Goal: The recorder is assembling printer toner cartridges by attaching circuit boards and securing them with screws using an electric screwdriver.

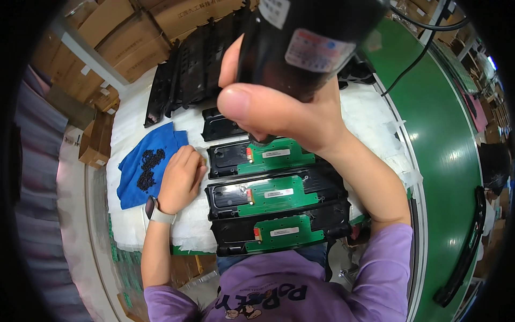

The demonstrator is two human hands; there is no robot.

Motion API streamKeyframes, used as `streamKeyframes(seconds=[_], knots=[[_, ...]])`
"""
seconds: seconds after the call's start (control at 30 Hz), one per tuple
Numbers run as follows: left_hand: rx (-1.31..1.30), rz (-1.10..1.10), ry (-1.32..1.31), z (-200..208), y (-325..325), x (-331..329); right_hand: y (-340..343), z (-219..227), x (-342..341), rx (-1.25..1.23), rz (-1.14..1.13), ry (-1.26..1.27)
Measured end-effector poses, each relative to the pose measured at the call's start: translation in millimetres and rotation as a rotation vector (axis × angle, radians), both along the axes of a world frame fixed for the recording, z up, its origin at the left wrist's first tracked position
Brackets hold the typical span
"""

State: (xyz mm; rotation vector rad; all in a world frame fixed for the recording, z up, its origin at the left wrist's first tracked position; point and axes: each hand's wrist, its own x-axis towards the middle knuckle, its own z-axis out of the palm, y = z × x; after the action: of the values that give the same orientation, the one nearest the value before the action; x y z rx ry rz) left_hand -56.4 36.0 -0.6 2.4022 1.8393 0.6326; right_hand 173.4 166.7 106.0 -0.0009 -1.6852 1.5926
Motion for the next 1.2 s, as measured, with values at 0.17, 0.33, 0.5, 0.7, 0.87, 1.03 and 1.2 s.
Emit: streamKeyframes(seconds=[0.17,0.33,0.5,0.7,0.87,1.03,1.2], knots=[[0.051,0.140,-0.596,4.9,4.5,5.0,8.0,7.7,7.2,-0.023,0.059,0.096],[-0.247,0.008,-1.451,36.0,21.8,48.0,-3.7,16.0,19.5,-0.069,-0.025,0.229],[-0.421,-0.070,-1.514,38.1,32.1,58.3,0.9,13.6,22.7,-0.067,-0.120,0.276],[-0.348,-0.049,-1.471,32.3,35.0,61.6,6.2,10.7,19.2,-0.165,0.025,0.321],[-0.326,-0.014,-1.428,26.5,30.7,60.5,-3.8,3.0,18.3,-0.283,-0.095,0.266],[-0.450,-0.018,-1.618,21.7,28.2,62.9,10.1,-4.7,2.5,-0.403,0.028,0.454],[-0.117,0.007,-1.405,28.6,29.5,78.9,19.3,-12.1,2.9,-0.257,-0.142,0.080]])
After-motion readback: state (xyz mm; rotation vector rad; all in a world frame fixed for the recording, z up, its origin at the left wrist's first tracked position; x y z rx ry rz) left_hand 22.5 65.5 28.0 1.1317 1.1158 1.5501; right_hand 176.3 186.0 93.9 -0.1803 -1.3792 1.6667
